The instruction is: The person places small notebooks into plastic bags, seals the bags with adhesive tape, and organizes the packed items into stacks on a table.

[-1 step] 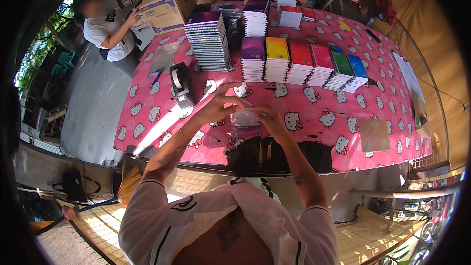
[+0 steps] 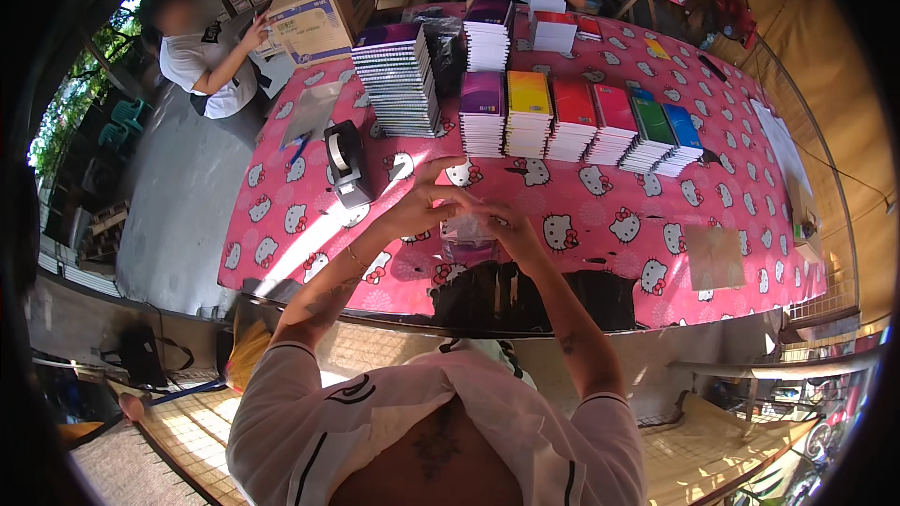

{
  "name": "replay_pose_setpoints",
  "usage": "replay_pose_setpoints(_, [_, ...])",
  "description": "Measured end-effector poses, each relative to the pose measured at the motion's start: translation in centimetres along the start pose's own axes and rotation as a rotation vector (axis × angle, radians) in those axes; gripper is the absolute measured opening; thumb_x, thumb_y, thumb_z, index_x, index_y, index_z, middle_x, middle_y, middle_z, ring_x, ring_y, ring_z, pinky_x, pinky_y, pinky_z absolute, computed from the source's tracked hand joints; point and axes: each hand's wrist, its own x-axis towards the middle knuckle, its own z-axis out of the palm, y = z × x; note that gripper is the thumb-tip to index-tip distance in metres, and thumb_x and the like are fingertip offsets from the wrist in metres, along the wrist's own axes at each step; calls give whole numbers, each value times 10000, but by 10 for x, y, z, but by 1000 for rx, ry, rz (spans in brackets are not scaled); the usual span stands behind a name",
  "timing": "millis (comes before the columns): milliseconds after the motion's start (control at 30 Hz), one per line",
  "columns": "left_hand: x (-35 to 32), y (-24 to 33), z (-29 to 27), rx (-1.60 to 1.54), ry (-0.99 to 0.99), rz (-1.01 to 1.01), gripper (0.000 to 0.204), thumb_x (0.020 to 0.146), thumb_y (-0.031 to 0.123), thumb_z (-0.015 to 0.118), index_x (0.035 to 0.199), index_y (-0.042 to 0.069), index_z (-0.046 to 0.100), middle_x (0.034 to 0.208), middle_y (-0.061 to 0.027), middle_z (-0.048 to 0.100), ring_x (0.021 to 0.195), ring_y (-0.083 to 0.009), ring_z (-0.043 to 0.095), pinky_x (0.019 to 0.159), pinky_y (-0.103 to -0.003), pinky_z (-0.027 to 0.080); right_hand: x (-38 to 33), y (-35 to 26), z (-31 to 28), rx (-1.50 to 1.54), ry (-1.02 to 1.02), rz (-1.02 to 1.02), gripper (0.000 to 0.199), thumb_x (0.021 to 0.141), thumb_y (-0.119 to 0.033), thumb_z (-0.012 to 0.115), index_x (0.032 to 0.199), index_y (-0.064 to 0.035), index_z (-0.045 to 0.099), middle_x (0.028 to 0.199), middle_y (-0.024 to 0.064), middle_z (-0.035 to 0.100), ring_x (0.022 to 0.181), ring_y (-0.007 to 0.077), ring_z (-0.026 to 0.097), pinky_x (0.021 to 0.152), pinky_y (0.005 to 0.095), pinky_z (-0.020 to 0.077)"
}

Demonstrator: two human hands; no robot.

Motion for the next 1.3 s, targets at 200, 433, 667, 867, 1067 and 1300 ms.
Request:
replay_pose_setpoints(200, [-8,0,12,-136,90,-115,161,846,101,745,981,188,737,1495,-117,409,1431,-317,289,1142,-487,252,-4,0,1,70,33,8,344,961,-162,620,1269,-11,637,1268,79,620,1191,167,547,990,316,444])
replay_pose_setpoints(433, [-8,9,9,24,12,-106,178,867,75,714,1007,184,725,1534,-127,350,1474,-323,243,1150,-509,245,-5,-3,12,31,14,12,406,927,-108,672,1317,-25,594,1251,87,620,1188,155,555,962,309,480])
replay_pose_setpoints(667, [-3,4,47,-56,109,-193,583,846,101,749,1374,223,533,1562,-225,216,1454,-385,280,1099,-480,390,-2,-7,15,-27,-53,-25,543,914,-118,702,1410,-38,498,1260,99,613,1128,155,595,939,311,498])
replay_pose_setpoints(867, [-17,-13,35,-833,73,-523,807,934,277,727,1548,17,274,1381,-230,533,1225,-249,565,1008,-353,475,37,-14,-13,44,-143,105,594,938,-161,692,1463,-47,437,1275,117,613,1153,170,598,937,303,496])
replay_pose_setpoints(1067, [-30,-41,30,-687,-129,-602,466,996,237,641,1381,-7,545,1160,-111,695,1122,-165,608,985,-332,469,43,-22,-6,-120,-207,-93,589,927,-229,715,1439,-51,481,1369,142,572,1262,205,543,992,349,464])
replay_pose_setpoints(1300, [-37,25,17,385,25,132,403,858,183,747,1208,-3,674,1273,-149,632,1081,-284,639,934,-405,513,-11,-38,-3,-892,-124,-548,545,756,-215,817,1248,-80,624,1226,93,608,1196,301,548,1020,451,430])
